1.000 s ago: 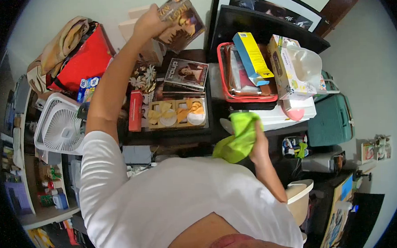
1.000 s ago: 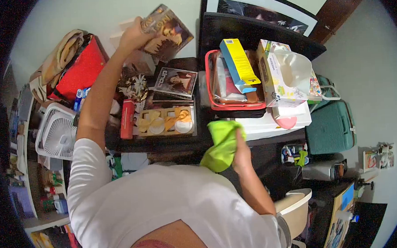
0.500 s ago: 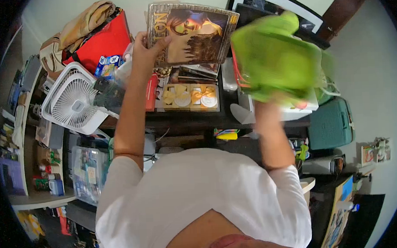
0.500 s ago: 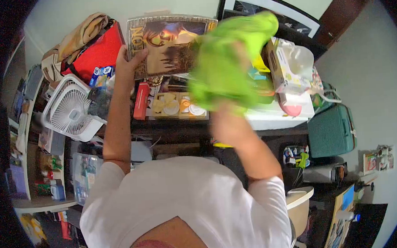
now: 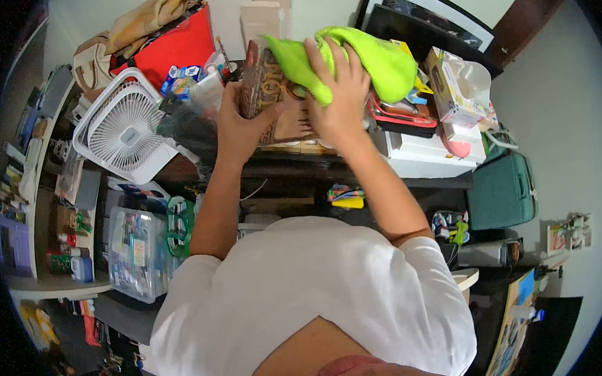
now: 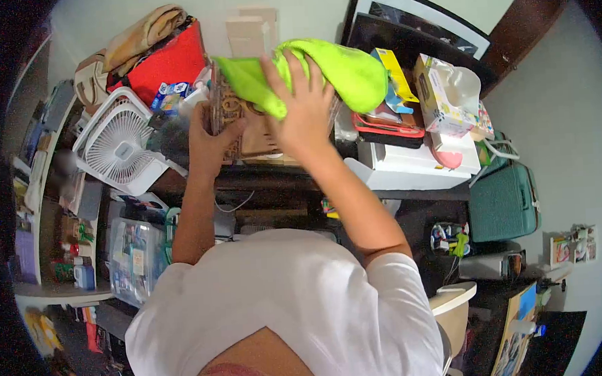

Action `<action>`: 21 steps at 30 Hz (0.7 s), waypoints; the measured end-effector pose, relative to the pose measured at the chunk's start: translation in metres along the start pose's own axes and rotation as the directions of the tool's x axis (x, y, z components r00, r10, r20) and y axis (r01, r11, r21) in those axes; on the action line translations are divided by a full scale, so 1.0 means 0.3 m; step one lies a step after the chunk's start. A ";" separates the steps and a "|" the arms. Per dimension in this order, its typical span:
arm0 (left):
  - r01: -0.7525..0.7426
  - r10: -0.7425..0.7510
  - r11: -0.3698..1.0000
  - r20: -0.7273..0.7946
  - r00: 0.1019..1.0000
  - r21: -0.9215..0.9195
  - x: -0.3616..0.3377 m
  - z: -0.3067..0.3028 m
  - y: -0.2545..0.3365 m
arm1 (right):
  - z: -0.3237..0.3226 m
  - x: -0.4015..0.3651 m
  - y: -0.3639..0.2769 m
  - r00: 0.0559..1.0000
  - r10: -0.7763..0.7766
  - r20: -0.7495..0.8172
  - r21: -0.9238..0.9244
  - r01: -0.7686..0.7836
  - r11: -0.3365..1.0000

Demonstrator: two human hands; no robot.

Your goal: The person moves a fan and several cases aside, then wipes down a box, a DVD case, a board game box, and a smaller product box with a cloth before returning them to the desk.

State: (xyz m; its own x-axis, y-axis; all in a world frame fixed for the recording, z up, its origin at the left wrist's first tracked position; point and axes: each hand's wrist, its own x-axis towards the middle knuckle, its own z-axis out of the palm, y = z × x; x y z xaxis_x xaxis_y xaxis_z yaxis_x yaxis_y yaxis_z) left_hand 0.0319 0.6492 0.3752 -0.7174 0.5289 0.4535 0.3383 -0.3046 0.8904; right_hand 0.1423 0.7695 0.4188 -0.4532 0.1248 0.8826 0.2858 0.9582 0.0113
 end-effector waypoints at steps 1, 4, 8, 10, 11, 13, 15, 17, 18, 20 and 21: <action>0.001 -0.002 0.993 0.010 1.000 0.118 -0.009 -0.018 0.012 | 0.038 -0.016 0.060 1.000 0.014 0.007 0.125 -0.015 0.992; -0.017 -0.004 0.924 0.052 0.999 0.383 -0.039 -0.065 0.051 | 0.027 -0.077 0.176 0.745 0.443 0.499 0.357 -0.643 0.678; -0.128 0.063 0.866 0.148 0.987 0.483 -0.067 -0.043 0.098 | -0.065 -0.078 0.057 0.883 0.283 0.374 0.517 -0.452 0.727; -0.270 0.178 0.817 0.222 0.959 0.509 -0.066 -0.031 0.101 | -0.126 -0.041 -0.006 0.954 0.145 0.262 0.635 -0.284 0.719; -0.318 0.210 0.806 0.262 0.942 0.498 -0.064 -0.030 0.108 | -0.149 -0.018 -0.008 0.970 0.022 0.241 0.655 -0.180 0.734; -0.441 0.320 0.762 0.316 0.893 0.474 -0.062 -0.046 0.108 | -0.196 0.027 0.016 0.957 -0.217 0.195 0.684 0.026 0.729; -0.558 0.393 0.722 0.421 0.818 0.409 -0.063 -0.089 0.117 | -0.228 0.042 0.093 0.833 -0.308 0.459 0.728 -0.154 0.668; -0.621 0.480 0.750 0.459 0.748 0.227 -0.051 -0.145 0.115 | -0.239 0.002 0.159 0.765 -0.358 0.535 0.706 -0.173 0.686; -0.644 0.525 0.753 0.469 0.710 0.132 -0.041 -0.171 0.115 | -0.246 -0.024 0.176 0.768 -0.372 0.521 0.711 -0.149 0.687; -0.632 0.510 0.770 0.514 0.690 0.085 -0.039 -0.217 0.126 | -0.233 -0.128 0.180 0.775 -0.238 0.585 0.603 -0.220 0.766; -0.623 0.500 0.779 0.535 0.681 0.065 -0.043 -0.228 0.137 | -0.217 -0.179 0.176 0.802 -0.223 0.554 0.595 -0.194 0.780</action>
State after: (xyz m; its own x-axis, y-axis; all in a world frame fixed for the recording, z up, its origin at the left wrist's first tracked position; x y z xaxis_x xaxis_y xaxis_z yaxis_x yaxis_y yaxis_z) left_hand 0.0134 0.5756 0.4033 0.0059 0.6316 0.7752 0.7505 -0.5152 0.4140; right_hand 0.2366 0.7967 0.4026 -0.8948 0.0292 0.4454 -0.1915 0.8762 -0.4422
